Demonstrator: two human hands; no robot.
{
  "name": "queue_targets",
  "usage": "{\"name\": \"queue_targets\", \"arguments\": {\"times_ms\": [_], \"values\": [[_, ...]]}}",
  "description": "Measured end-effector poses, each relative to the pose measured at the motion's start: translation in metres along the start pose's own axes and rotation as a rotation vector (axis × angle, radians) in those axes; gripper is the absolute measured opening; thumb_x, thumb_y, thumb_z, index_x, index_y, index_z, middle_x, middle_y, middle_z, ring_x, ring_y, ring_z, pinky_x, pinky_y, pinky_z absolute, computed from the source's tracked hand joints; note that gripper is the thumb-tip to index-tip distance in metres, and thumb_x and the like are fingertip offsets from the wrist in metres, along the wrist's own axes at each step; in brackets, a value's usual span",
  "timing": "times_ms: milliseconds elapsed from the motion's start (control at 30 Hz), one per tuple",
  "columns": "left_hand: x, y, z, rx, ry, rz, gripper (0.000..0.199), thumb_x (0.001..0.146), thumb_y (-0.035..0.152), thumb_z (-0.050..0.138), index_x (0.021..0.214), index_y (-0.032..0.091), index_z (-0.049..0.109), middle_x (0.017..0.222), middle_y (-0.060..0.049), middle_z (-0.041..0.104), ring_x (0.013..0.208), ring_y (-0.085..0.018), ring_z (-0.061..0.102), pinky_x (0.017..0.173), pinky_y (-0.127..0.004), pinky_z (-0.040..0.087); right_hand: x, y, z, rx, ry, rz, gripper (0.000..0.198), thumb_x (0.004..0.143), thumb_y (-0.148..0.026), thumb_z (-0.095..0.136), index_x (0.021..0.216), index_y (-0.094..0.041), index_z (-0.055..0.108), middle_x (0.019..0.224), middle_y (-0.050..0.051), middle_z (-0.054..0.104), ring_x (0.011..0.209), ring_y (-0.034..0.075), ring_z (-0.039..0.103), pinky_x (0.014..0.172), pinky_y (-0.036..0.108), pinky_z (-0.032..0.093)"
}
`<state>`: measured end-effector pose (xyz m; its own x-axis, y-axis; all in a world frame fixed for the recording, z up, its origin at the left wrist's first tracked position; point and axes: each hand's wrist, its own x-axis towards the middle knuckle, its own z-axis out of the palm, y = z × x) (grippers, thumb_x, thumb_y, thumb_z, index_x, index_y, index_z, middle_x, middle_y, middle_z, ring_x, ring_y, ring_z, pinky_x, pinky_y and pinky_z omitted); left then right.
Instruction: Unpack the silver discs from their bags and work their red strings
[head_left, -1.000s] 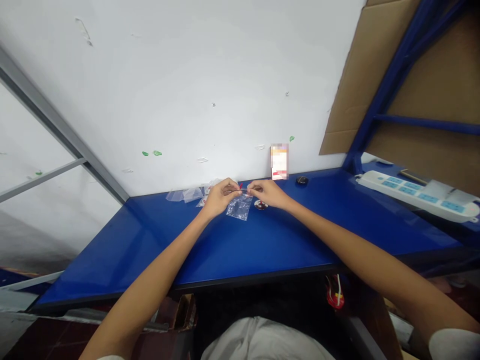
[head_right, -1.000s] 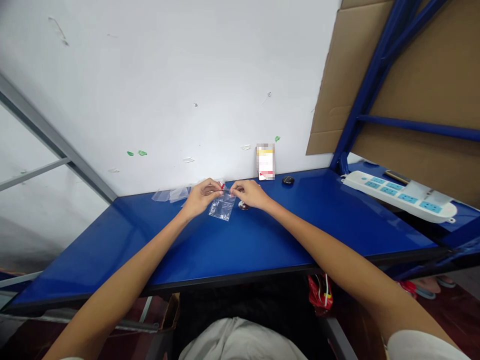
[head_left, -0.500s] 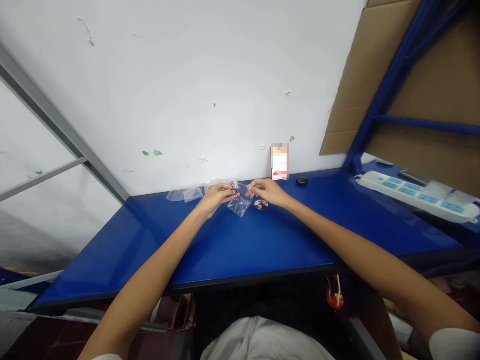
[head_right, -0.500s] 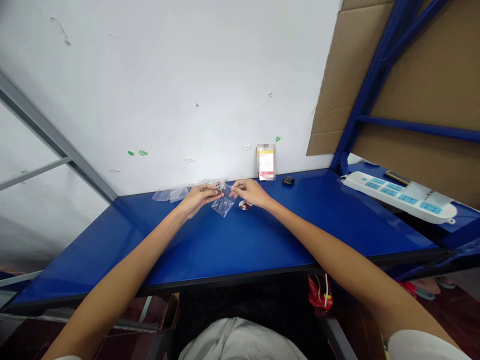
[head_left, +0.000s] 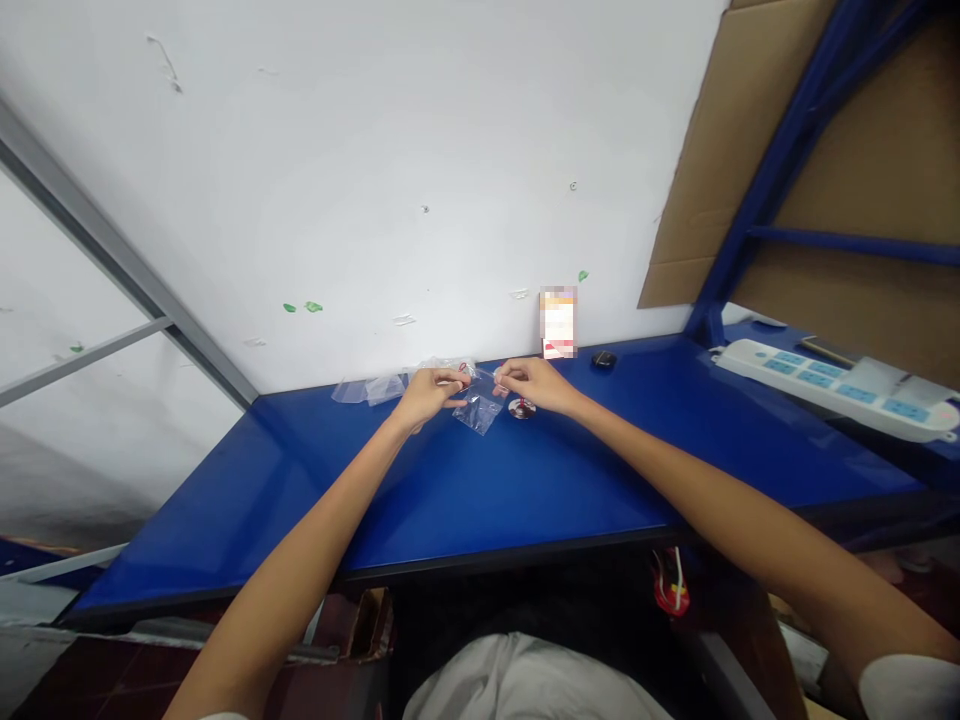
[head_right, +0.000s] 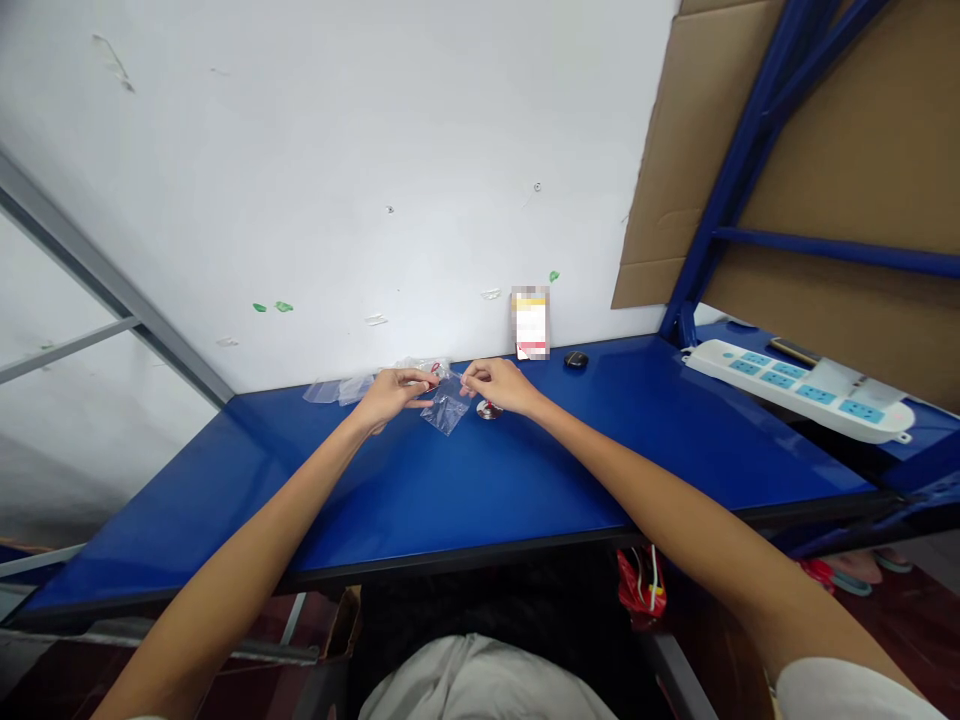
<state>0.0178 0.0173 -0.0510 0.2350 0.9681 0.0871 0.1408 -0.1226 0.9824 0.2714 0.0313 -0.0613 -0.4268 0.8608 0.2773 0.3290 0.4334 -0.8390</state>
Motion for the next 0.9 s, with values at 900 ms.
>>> {"name": "queue_targets", "arguments": {"times_ms": [900], "values": [[0.009, -0.012, -0.025, 0.988, -0.083, 0.206, 0.012, 0.089, 0.022, 0.072, 0.097, 0.023, 0.080, 0.096, -0.003, 0.082, 0.087, -0.023, 0.076, 0.085, -0.032, 0.055, 0.000, 0.000, -0.015, -0.073, -0.069, -0.045, 0.013, 0.096, -0.030, 0.066, 0.093, -0.020, 0.074, 0.092, 0.007, 0.084, 0.086, 0.022, 0.079, 0.074, 0.029, 0.059]]}}
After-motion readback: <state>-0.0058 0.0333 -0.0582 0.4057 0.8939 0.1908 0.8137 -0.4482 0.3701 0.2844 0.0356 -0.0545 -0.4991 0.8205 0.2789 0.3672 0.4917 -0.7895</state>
